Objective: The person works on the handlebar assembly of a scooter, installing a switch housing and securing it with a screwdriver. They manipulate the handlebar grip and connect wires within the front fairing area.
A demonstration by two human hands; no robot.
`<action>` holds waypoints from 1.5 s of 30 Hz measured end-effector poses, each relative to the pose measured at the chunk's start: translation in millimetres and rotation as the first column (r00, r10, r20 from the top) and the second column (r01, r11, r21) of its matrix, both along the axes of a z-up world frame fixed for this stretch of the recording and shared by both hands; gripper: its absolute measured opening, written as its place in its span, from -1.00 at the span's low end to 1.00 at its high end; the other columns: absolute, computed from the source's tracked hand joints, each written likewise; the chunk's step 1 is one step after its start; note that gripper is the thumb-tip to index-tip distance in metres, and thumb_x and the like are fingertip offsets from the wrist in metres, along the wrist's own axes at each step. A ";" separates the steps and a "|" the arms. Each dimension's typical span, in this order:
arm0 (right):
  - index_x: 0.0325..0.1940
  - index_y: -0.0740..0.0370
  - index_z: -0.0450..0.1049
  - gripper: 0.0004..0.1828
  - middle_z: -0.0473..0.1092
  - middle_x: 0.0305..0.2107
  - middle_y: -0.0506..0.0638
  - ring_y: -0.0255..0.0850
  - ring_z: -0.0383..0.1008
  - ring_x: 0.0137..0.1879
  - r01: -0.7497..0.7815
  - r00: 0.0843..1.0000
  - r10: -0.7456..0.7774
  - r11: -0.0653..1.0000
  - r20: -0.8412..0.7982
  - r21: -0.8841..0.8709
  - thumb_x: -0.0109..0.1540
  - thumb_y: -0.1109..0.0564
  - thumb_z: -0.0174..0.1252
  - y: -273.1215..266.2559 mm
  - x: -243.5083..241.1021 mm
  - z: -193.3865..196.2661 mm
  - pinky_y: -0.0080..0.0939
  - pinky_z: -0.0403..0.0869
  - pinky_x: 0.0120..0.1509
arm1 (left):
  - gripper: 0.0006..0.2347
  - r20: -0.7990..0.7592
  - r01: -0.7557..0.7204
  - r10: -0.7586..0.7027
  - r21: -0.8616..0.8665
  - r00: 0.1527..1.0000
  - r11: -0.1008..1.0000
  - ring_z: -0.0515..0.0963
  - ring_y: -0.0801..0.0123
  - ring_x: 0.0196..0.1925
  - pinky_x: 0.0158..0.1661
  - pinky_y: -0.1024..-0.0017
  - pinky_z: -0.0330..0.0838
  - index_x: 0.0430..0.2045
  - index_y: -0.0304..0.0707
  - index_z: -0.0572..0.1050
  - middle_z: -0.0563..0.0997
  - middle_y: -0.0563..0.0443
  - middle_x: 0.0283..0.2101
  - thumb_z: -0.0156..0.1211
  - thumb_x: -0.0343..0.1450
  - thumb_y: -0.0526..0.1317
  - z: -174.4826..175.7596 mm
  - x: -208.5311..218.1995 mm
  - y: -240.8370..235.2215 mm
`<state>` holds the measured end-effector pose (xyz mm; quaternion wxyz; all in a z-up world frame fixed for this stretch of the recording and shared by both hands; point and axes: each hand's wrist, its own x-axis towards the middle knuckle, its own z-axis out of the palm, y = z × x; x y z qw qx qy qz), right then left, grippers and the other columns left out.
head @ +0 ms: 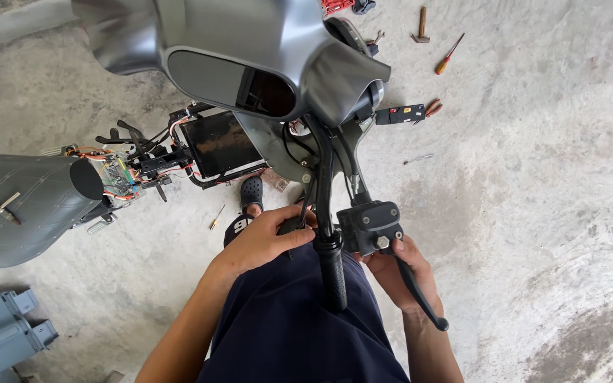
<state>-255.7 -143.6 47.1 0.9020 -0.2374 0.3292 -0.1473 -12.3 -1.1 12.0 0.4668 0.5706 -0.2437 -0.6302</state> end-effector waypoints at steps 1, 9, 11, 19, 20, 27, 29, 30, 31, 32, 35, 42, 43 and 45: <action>0.14 0.50 0.48 -0.45 0.52 -0.07 0.24 0.00 0.46 0.05 -0.011 1.000 0.011 1.000 -0.004 -0.001 0.32 -0.07 0.24 0.0 -2.7 0.3 0.03 0.38 0.26 | -0.68 -0.004 -0.011 0.011 -0.001 1.000 1.000 0.60 0.48 -0.01 0.07 0.56 0.32 -0.06 -0.30 0.57 0.67 0.10 -0.13 0.23 0.42 -0.08 0.4 -2.4 0.8; 0.11 0.43 0.50 -0.50 0.52 -0.09 0.22 -0.04 0.44 0.01 -0.017 0.996 0.011 0.997 -0.086 -0.069 0.28 -0.05 0.19 -4.2 4.9 8.3 -0.02 0.36 0.18 | -0.64 -0.066 0.017 -0.019 -0.027 0.998 0.999 0.64 0.44 -0.12 -0.03 0.51 0.49 -0.13 -0.33 0.62 0.67 0.01 -0.21 0.35 0.33 -0.04 6.2 -1.2 -4.2; 0.11 0.43 0.51 -0.51 0.52 -0.09 0.21 -0.04 0.44 0.01 -0.039 0.995 0.031 0.995 -0.094 -0.089 0.28 -0.04 0.18 -1.6 6.5 7.4 -0.02 0.35 0.19 | -0.65 -0.040 0.012 -0.014 -0.042 0.999 0.999 0.64 0.48 -0.11 -0.05 0.52 0.48 -0.13 -0.32 0.61 0.68 0.03 -0.21 0.33 0.35 -0.04 7.3 -0.7 -2.5; 0.04 0.42 0.53 -0.56 0.52 -0.09 0.19 -0.05 0.45 0.06 -0.076 0.994 0.065 0.988 -0.083 -0.136 0.31 -0.04 0.14 -1.6 7.8 0.5 0.00 0.34 0.29 | -0.67 -0.007 0.031 -0.031 -0.006 0.999 1.000 0.59 0.39 -0.21 -0.14 0.45 0.43 -0.12 -0.28 0.63 0.68 -0.03 -0.28 0.27 0.39 -0.03 3.8 -0.8 -2.3; 0.04 0.43 0.53 -0.56 0.52 -0.10 0.19 -0.05 0.45 0.05 -0.085 0.994 0.076 0.986 -0.073 -0.141 0.32 -0.04 0.14 -2.4 7.7 -0.2 0.00 0.34 0.30 | -0.67 0.025 0.026 -0.025 -0.042 0.999 0.999 0.62 0.40 -0.17 -0.09 0.46 0.44 -0.13 -0.28 0.63 0.70 -0.01 -0.26 0.26 0.39 -0.01 3.1 -1.5 -1.9; 0.11 0.46 0.49 -0.51 0.50 -0.07 0.24 -0.03 0.47 0.07 -0.158 0.987 0.155 0.974 -0.033 -0.165 0.35 -0.06 0.12 -12.3 -0.6 -11.0 -0.02 0.34 0.33 | -0.67 0.050 0.017 -0.014 -0.057 0.999 0.998 0.66 0.42 -0.14 -0.05 0.46 0.46 -0.15 -0.26 0.64 0.71 0.00 -0.24 0.24 0.40 0.01 3.6 -3.7 -3.3; 0.16 0.46 0.47 -0.47 0.49 -0.06 0.26 -0.02 0.47 0.06 -0.161 0.987 0.161 0.976 -0.014 -0.145 0.36 -0.09 0.12 -14.6 -4.5 -13.3 -0.02 0.35 0.30 | -0.67 0.037 0.015 -0.013 -0.048 0.999 0.999 0.65 0.41 -0.15 -0.05 0.47 0.46 -0.15 -0.27 0.64 0.71 0.00 -0.25 0.24 0.40 0.01 3.8 -4.6 -4.4; 0.21 0.46 0.45 -0.44 0.49 -0.05 0.28 0.00 0.47 0.06 -0.160 0.987 0.163 0.979 0.008 -0.125 0.36 -0.11 0.11 -15.1 -5.7 -15.3 -0.02 0.35 0.28 | -0.67 0.026 0.017 -0.016 -0.039 1.000 0.999 0.65 0.41 -0.16 -0.05 0.47 0.47 -0.15 -0.27 0.63 0.71 -0.01 -0.26 0.24 0.40 0.00 3.4 -4.0 -4.7; 0.21 0.46 0.45 -0.44 0.49 -0.05 0.28 0.00 0.47 0.06 -0.162 0.986 0.165 0.979 0.009 -0.127 0.36 -0.11 0.11 -16.2 -8.1 -19.6 -0.02 0.35 0.28 | -0.67 0.027 0.015 -0.014 -0.041 1.000 0.999 0.65 0.41 -0.16 -0.05 0.47 0.47 -0.15 -0.27 0.63 0.71 -0.01 -0.26 0.24 0.40 0.00 2.4 -4.8 -5.3; 0.24 0.45 0.43 -0.41 0.47 -0.02 0.29 0.02 0.48 0.06 -0.149 0.988 0.153 0.984 0.027 -0.100 0.36 -0.13 0.11 -16.4 -10.4 -24.0 0.00 0.36 0.27 | -0.67 0.007 0.000 0.001 -0.062 1.000 0.998 0.66 0.42 -0.15 -0.04 0.48 0.47 -0.16 -0.28 0.63 0.71 0.00 -0.26 0.25 0.40 -0.01 1.7 -5.6 -4.9; 0.28 0.41 0.39 -0.36 0.44 0.06 0.29 0.04 0.47 0.09 -0.127 0.990 0.130 0.990 0.057 -0.056 0.35 -0.18 0.12 -15.3 -10.4 -33.2 0.06 0.37 0.28 | -0.68 -0.022 -0.021 0.019 -0.069 1.000 0.997 0.66 0.43 -0.15 -0.04 0.49 0.47 -0.17 -0.30 0.63 0.70 0.01 -0.26 0.24 0.40 -0.03 2.2 -5.7 -2.9; 0.37 0.32 0.35 -0.29 0.41 0.17 0.26 0.09 0.48 0.15 -0.109 0.982 0.108 0.994 0.156 -0.003 0.34 -0.25 0.16 -19.8 -18.2 -56.7 0.11 0.40 0.28 | -0.71 -0.071 -0.068 0.062 -0.085 0.996 0.994 0.62 0.46 -0.15 -0.03 0.49 0.42 -0.16 -0.32 0.62 0.67 0.03 -0.29 0.22 0.41 -0.08 -3.8 -7.6 -2.6; 0.37 0.32 0.35 -0.29 0.41 0.17 0.26 0.09 0.48 0.15 -0.108 0.982 0.107 0.994 0.155 -0.002 0.34 -0.25 0.16 -19.8 -19.2 -59.6 0.11 0.40 0.28 | -0.71 -0.072 -0.068 0.062 -0.084 0.995 0.994 0.62 0.46 -0.15 -0.03 0.49 0.42 -0.16 -0.32 0.62 0.67 0.03 -0.29 0.22 0.41 -0.08 -5.1 -7.5 -2.3; 0.39 0.35 0.35 -0.26 0.41 0.16 0.28 0.11 0.50 0.13 -0.124 0.973 0.123 0.992 0.198 -0.007 0.35 -0.26 0.18 -20.5 -21.7 -64.7 0.11 0.41 0.29 | -0.71 -0.073 -0.058 0.053 -0.076 0.996 0.995 0.60 0.49 -0.18 -0.07 0.50 0.42 -0.14 -0.30 0.62 0.66 0.05 -0.30 0.20 0.43 -0.08 -7.8 -7.5 -3.0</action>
